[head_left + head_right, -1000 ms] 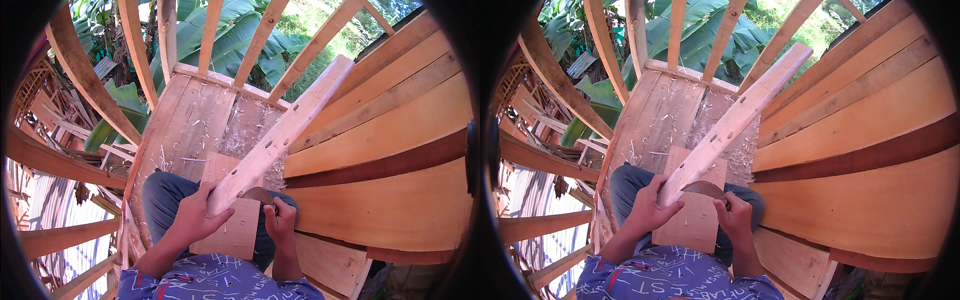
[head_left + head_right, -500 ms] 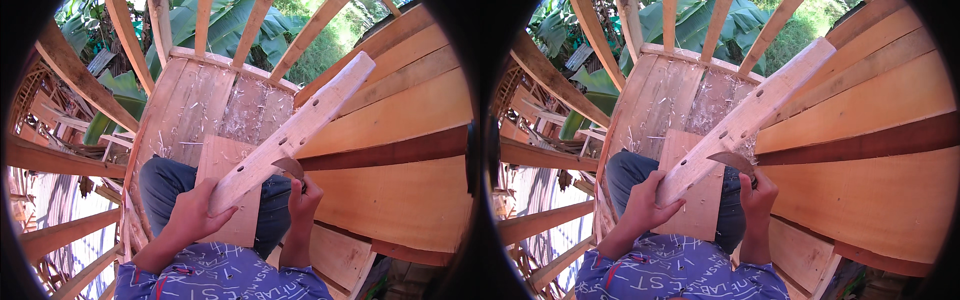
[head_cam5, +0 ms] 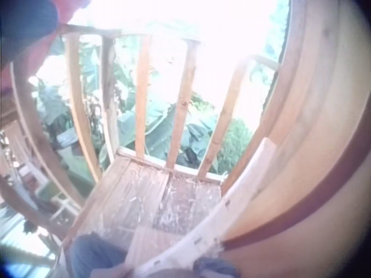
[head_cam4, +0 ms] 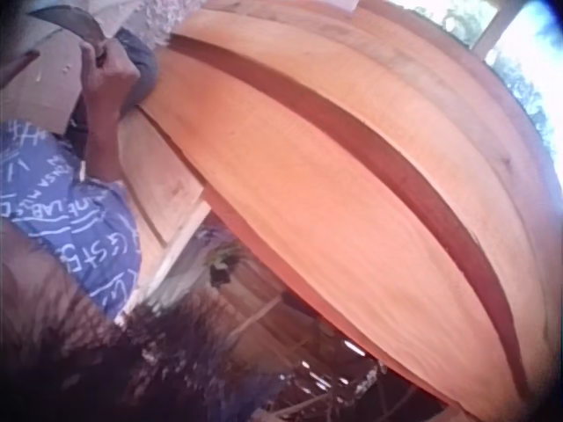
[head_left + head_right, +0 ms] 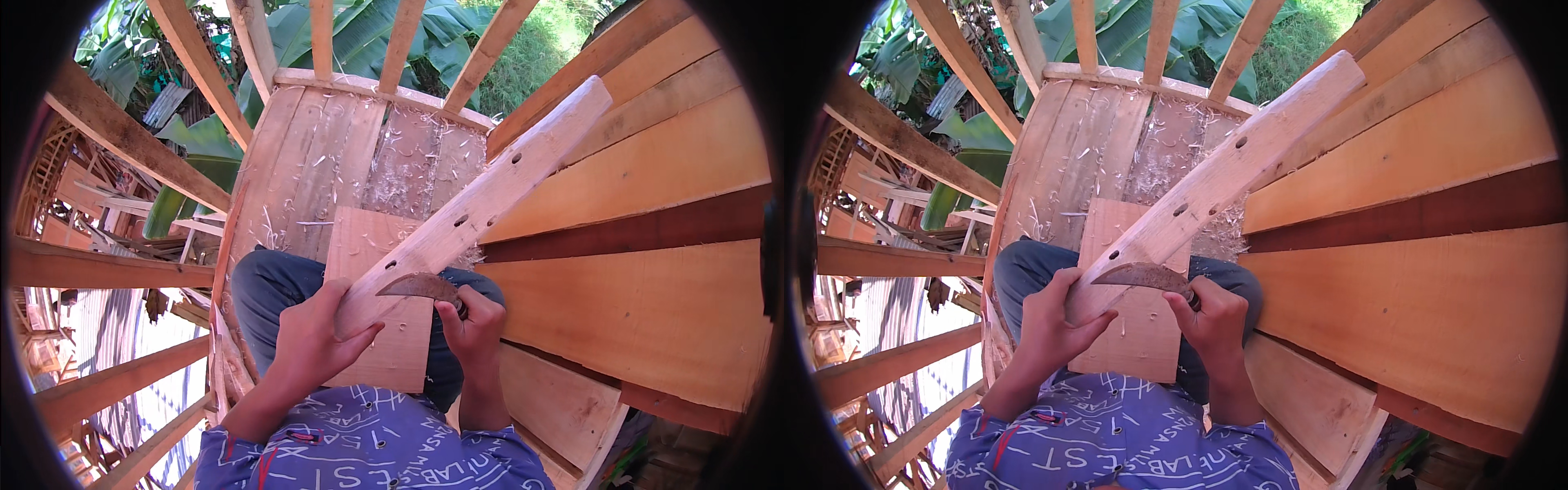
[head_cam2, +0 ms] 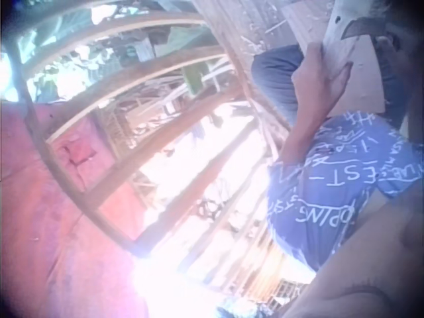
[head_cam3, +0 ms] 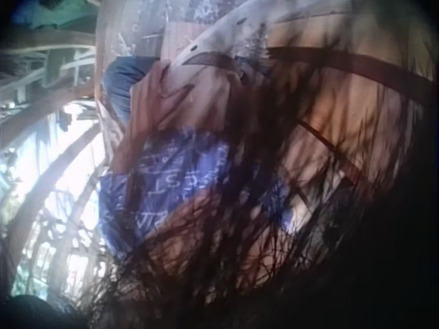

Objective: The person uses a curved knife to carve and smooth a long, light-colored wooden stick. They hold the stick with their left hand and repeatedly shave thin curls of wood from its surface with the knife in their right hand, working over a wooden board placed on their lap.

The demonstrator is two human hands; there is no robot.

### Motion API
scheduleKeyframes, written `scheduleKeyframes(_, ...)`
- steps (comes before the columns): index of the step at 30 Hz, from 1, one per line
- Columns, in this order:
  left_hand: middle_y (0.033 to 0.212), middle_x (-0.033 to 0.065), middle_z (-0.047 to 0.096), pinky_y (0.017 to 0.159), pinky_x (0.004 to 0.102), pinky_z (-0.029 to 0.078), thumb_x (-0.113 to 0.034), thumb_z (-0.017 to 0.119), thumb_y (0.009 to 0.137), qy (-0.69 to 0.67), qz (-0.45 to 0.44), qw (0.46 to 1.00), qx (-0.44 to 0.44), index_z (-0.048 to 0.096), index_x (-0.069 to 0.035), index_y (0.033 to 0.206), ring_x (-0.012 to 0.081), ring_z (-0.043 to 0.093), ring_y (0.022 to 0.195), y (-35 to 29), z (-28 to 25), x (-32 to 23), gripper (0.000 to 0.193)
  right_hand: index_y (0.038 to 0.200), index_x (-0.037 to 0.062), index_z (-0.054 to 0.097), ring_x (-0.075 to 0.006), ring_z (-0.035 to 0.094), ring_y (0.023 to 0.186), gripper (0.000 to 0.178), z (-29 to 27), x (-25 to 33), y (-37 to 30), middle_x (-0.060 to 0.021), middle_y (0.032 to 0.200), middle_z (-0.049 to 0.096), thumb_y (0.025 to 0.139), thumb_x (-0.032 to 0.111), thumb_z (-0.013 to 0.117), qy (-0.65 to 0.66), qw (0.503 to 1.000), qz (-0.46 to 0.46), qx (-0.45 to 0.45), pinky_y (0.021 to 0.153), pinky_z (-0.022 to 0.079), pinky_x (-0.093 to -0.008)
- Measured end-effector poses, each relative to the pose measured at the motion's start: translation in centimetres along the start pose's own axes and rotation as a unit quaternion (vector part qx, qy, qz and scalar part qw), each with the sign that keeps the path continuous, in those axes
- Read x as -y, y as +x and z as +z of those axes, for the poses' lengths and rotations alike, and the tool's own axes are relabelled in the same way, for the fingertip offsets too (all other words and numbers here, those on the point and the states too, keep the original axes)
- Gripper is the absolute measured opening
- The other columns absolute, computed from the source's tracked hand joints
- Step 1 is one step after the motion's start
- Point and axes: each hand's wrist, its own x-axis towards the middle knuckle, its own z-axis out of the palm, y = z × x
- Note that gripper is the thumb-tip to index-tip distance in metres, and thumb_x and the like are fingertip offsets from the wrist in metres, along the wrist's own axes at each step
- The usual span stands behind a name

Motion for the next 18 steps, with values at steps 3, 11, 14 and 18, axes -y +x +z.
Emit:
scheduleKeyframes(3, 0.084, 0.0175, 0.065, 0.067, 0.037, 0.053, -0.022, 0.083, 0.07, 0.021, 0.021, 1.0, -0.005, 0.055, -0.003, 0.107, 0.0346, 0.068, 0.079, 0.0, 0.1, 0.4, 0.051, 0.062, 0.0038, 0.05, -0.0332, 0.047, 0.047, 0.05, -0.2, -1.3, 0.2, -0.0126, 0.053, 0.044, 0.081, 0.044, 0.071, -0.03, 0.999, -0.003, -0.025, 0.044, 0.036, -0.0374)
scheduleKeyframes(11, 0.084, 0.0167, 0.063, 0.064, 0.0418, 0.051, -0.024, 0.078, 0.072, 0.008, 0.038, 0.999, 0.0, 0.054, -0.003, 0.108, 0.036, 0.065, 0.076, 0.4, 0.6, -0.2, 0.048, 0.063, 0.002, 0.047, -0.0304, 0.041, 0.048, 0.054, -0.6, -3.2, 0.7, -0.0137, 0.054, 0.04, 0.086, 0.048, 0.066, -0.039, 0.997, 0.029, -0.067, 0.046, 0.034, -0.0361)
scheduleKeyframes(14, 0.086, 0.0173, 0.062, 0.064, 0.0419, 0.051, -0.023, 0.078, 0.072, -0.004, 0.04, 0.999, 0.005, 0.054, -0.003, 0.108, 0.036, 0.065, 0.077, 0.4, 0.5, -0.6, 0.047, 0.063, 0.0013, 0.043, -0.0264, 0.033, 0.049, 0.057, -0.9, -3.2, 1.0, -0.013, 0.055, 0.033, 0.087, 0.048, 0.064, -0.033, 0.995, 0.031, -0.091, 0.046, 0.03, -0.0345)
scheduleKeyframes(18, 0.084, 0.0175, 0.063, 0.066, 0.0378, 0.051, -0.02, 0.08, 0.071, 0.0, 0.034, 0.999, 0.003, 0.054, -0.003, 0.106, 0.035, 0.066, 0.077, 0.4, 0.3, -0.9, 0.048, 0.064, 0.0013, 0.038, -0.0191, 0.028, 0.05, 0.059, -0.4, -3.0, 1.7, -0.0075, 0.054, 0.029, 0.091, 0.049, 0.06, -0.017, 0.993, 0.012, -0.113, 0.046, 0.026, -0.0344)
